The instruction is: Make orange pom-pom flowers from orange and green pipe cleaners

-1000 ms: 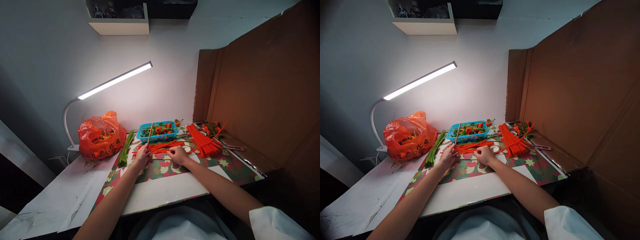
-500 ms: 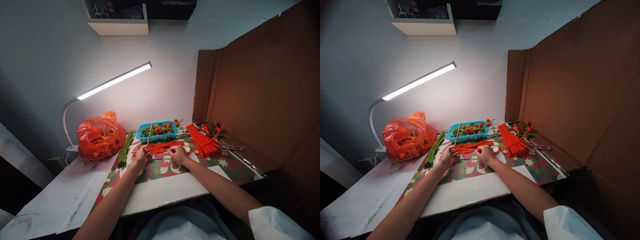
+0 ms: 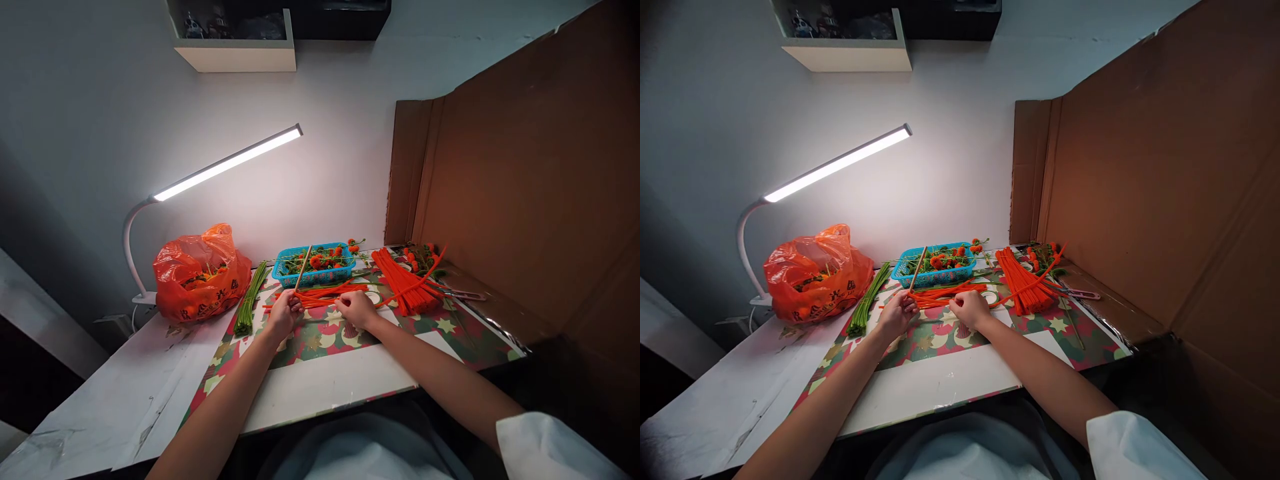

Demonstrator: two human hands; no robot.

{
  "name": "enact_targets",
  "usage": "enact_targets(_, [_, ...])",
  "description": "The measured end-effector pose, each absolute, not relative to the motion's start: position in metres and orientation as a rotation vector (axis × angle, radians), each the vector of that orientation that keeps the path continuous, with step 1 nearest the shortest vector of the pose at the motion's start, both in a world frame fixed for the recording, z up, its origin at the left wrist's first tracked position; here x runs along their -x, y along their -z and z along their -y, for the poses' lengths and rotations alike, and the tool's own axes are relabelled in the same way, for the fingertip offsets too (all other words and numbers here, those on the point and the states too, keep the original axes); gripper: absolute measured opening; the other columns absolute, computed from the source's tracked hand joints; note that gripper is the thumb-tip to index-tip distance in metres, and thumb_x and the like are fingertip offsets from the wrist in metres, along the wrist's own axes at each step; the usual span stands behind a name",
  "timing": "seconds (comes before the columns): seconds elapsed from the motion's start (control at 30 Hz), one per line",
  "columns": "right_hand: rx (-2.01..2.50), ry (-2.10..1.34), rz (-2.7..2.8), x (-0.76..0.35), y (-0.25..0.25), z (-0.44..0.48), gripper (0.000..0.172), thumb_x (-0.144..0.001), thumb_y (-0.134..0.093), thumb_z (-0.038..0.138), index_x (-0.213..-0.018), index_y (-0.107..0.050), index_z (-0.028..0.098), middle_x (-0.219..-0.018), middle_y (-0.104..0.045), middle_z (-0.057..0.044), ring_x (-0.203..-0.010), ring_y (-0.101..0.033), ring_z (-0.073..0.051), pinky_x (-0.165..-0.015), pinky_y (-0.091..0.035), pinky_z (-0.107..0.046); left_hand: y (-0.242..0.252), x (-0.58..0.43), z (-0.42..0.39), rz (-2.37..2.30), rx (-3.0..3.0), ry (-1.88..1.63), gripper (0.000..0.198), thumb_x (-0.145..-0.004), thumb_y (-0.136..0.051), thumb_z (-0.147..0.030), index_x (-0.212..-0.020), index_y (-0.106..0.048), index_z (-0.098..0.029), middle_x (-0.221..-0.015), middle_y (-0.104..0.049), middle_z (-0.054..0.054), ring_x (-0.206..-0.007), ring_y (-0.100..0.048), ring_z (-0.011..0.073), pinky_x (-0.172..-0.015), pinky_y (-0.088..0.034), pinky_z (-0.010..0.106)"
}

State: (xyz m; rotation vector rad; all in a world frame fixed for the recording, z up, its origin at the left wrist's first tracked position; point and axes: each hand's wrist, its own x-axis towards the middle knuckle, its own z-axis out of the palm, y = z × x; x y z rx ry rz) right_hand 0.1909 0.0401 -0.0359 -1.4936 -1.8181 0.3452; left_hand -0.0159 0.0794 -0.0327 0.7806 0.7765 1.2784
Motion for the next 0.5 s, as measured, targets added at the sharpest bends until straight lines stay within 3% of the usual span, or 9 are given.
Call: enact_targets(0.5, [1.487,-0.332,1.741,-0.202,0.027,-0.045,0.033,-0.076,-0.052,0.036,-0.048,-0.045,0.018,-0.048,-0.044,0.003,-0.047,-0.037,-0.01,-0.047,-0.021,-0.023,0.028,0.018,-0.07,-0.709,-1.008,-1.187,0.029,-0.091,-0.056,-0.031,-0.114,-0.057,-0.014,-0.11,-0.062,0.008,-0.089,-0.063,0.0182,-0.075,-0.055,0.037])
